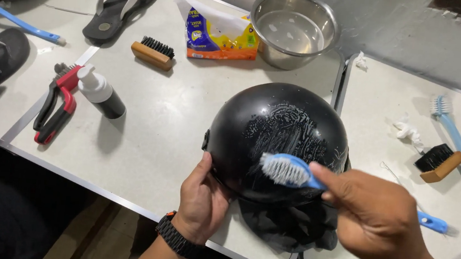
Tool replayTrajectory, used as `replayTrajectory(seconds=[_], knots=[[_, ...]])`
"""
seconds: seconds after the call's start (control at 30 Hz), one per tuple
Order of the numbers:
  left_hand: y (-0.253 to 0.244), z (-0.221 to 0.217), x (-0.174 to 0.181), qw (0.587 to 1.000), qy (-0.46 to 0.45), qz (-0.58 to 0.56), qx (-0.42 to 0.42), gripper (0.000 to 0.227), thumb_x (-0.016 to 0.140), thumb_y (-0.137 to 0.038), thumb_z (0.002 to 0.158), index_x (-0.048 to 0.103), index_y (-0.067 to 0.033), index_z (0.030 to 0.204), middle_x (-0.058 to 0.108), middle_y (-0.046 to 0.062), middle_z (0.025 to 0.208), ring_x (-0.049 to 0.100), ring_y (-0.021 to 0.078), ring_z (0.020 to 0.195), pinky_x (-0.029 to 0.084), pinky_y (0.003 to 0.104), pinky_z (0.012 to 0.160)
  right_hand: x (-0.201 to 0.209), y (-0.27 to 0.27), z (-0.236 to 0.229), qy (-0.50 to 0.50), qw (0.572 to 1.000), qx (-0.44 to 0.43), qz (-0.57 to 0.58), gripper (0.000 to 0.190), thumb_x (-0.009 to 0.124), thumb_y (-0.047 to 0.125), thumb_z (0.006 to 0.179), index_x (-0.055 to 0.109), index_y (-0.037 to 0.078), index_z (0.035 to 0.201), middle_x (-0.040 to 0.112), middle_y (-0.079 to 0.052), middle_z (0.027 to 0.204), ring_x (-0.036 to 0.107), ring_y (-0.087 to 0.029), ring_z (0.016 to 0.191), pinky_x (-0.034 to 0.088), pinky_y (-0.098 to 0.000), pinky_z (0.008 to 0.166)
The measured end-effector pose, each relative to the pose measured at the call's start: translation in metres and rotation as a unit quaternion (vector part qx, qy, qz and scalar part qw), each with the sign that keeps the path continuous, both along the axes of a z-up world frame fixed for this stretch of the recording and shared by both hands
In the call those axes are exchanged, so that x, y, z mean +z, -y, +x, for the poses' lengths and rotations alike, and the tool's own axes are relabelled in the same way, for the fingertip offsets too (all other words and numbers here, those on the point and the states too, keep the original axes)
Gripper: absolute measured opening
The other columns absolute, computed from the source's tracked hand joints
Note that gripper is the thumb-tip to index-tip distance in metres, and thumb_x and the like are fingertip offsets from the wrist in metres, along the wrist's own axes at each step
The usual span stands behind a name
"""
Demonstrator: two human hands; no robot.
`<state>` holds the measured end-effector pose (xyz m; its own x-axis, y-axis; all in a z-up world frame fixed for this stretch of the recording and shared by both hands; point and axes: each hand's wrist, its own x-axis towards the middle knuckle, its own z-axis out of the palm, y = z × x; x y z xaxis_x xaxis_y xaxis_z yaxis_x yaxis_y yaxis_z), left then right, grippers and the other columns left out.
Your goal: The person uses a thin metal tool to scrape white residue off a black helmet. They then scrub the helmet with a blue brush and a cleaning solution, wipe it with a gray cloth, and repeat the scrubbing process on different areas.
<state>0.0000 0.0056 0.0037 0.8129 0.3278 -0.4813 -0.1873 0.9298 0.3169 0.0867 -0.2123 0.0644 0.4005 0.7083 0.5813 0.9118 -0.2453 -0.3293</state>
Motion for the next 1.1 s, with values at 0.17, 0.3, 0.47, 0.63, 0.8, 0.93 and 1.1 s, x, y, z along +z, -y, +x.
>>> replayTrajectory(seconds=[0.17,0.3,0.47,0.63,0.8,0.93,1.1], knots=[[0.000,0.002,0.004,1.000,-0.015,0.000,0.003,0.057,0.035,-0.028,0.101,0.050,-0.0020,0.150,0.056,0.021,0.151,0.052,0.0350,0.138,0.042,0.050,0.115,-0.029,0.011,0.011,-0.014,0.995,-0.077,0.066,0.049,0.067,-0.023,0.088,0.069,0.005,0.127,0.073,-0.010,0.091,0.061,-0.015,0.068,0.053,-0.0265,0.062],[0.001,0.003,0.009,1.000,-0.021,-0.011,0.003,0.056,0.033,-0.028,0.102,0.049,-0.0028,0.150,0.055,0.020,0.153,0.051,0.0353,0.139,0.040,0.051,0.117,-0.027,0.013,0.003,-0.023,0.999,-0.002,0.043,0.041,0.067,-0.011,0.089,0.068,0.006,0.127,0.066,-0.005,0.079,0.062,-0.016,0.062,0.050,-0.0285,0.058],[0.003,0.006,0.015,0.999,-0.052,-0.002,0.018,0.055,0.035,-0.026,0.101,0.051,-0.0048,0.150,0.056,0.018,0.153,0.051,0.0332,0.140,0.040,0.049,0.117,-0.058,0.027,0.002,-0.006,0.991,-0.067,0.118,0.041,0.071,-0.017,0.088,0.067,-0.002,0.126,0.069,-0.011,0.082,0.055,-0.017,0.063,0.045,-0.0293,0.058],[0.005,0.006,0.018,0.997,-0.079,0.008,0.014,0.055,0.036,-0.027,0.101,0.052,-0.0041,0.148,0.058,0.017,0.151,0.053,0.0328,0.139,0.042,0.049,0.115,-0.059,0.031,-0.009,0.008,0.996,-0.039,0.083,0.029,0.064,-0.009,0.090,0.071,-0.001,0.117,0.065,-0.013,0.076,0.061,-0.022,0.058,0.052,-0.0291,0.055],[0.006,0.009,0.019,0.997,-0.070,-0.010,0.044,0.053,0.034,-0.024,0.102,0.050,-0.0060,0.148,0.055,0.014,0.153,0.050,0.0301,0.143,0.038,0.049,0.121,-0.060,0.030,-0.005,-0.010,0.993,0.011,0.114,0.037,0.069,-0.011,0.087,0.067,-0.001,0.123,0.061,-0.009,0.070,0.059,-0.019,0.055,0.049,-0.0291,0.052],[0.008,0.009,0.019,0.997,-0.074,0.013,0.032,0.054,0.034,-0.024,0.101,0.050,-0.0037,0.149,0.055,0.017,0.153,0.051,0.0321,0.141,0.040,0.049,0.119,-0.068,0.032,-0.005,0.016,0.990,-0.040,0.135,0.031,0.066,-0.011,0.091,0.068,-0.002,0.121,0.064,-0.012,0.071,0.062,-0.019,0.055,0.051,-0.0297,0.051],[0.008,0.010,0.016,0.997,-0.076,0.011,0.028,0.052,0.033,-0.027,0.103,0.050,-0.0083,0.148,0.055,0.014,0.152,0.051,0.0311,0.141,0.040,0.051,0.117,-0.066,0.026,-0.007,0.005,0.988,0.002,0.157,0.027,0.064,-0.008,0.093,0.067,-0.004,0.119,0.065,-0.009,0.068,0.060,-0.017,0.053,0.050,-0.0265,0.049]])
